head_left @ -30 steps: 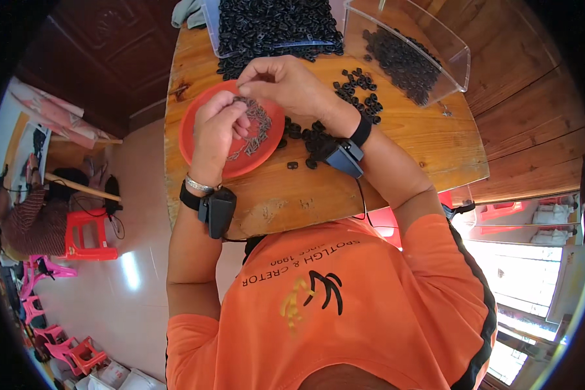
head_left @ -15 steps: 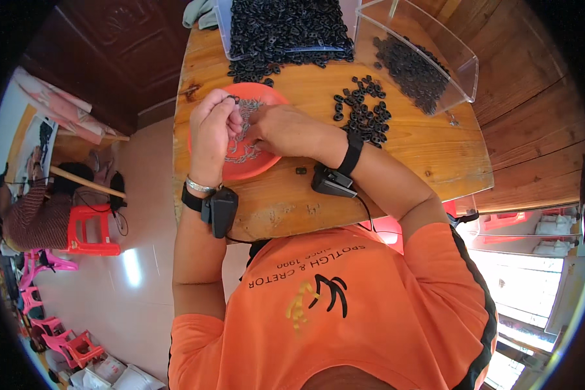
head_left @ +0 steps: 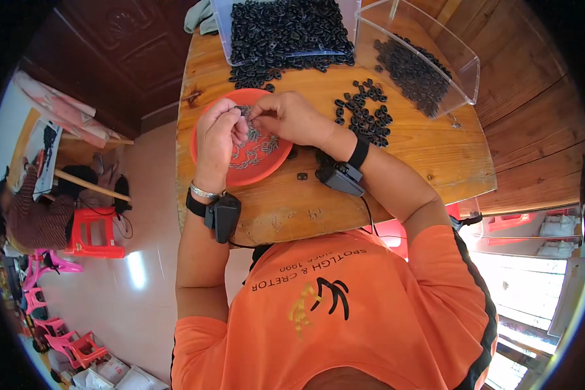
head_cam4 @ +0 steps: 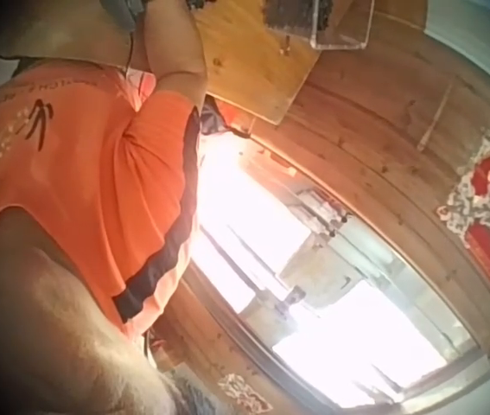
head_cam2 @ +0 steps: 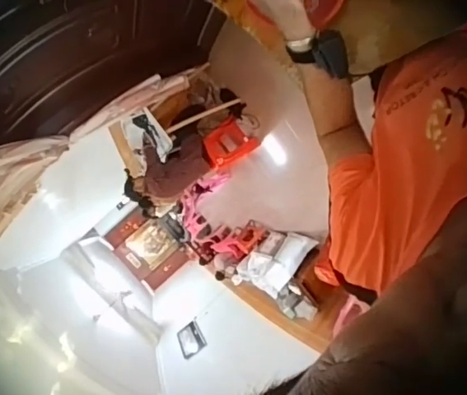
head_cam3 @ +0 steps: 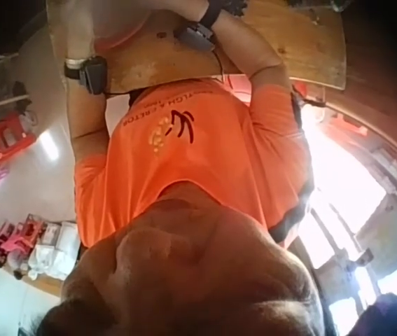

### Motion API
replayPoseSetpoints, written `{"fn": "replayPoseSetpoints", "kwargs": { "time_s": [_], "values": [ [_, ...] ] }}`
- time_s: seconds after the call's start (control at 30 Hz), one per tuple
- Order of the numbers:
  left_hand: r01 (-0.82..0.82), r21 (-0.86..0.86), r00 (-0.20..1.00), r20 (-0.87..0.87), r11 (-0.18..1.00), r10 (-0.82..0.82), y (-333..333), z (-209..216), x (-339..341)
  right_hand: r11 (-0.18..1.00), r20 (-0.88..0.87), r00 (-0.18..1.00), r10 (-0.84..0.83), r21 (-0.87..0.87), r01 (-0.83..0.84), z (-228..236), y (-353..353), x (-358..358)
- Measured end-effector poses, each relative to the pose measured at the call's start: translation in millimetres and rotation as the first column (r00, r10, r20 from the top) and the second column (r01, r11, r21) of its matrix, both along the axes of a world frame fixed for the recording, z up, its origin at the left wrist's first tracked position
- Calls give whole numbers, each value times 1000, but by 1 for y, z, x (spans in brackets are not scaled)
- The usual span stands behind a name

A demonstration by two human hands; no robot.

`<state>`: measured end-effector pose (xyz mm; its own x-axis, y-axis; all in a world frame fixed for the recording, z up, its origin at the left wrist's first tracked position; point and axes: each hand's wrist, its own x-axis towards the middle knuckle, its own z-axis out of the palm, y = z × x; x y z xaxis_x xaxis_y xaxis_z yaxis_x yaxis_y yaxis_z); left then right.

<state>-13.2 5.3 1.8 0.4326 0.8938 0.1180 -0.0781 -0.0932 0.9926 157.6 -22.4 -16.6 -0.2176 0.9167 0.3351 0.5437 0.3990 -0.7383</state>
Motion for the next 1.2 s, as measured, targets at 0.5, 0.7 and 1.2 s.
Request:
{"fn": "replayPoseSetpoints", "kwargs": {
  "time_s": [0.5, 0.7, 1.2],
  "values": [
    [6, 13, 993, -121, 1000, -4, -2, 1, 5, 999, -143, 989, 20, 28, -16, 9, -1, 3],
    [46, -72, 998, 56, 996, -42, -2, -2, 5, 1000, -259, 966, 15, 16, -11, 9, -2, 3],
    [11, -30, 1000, 8, 999, -11, -2, -1, 1, 964, -586, 803, 104, -140, -227, 10, 4, 11]
  ]
}}
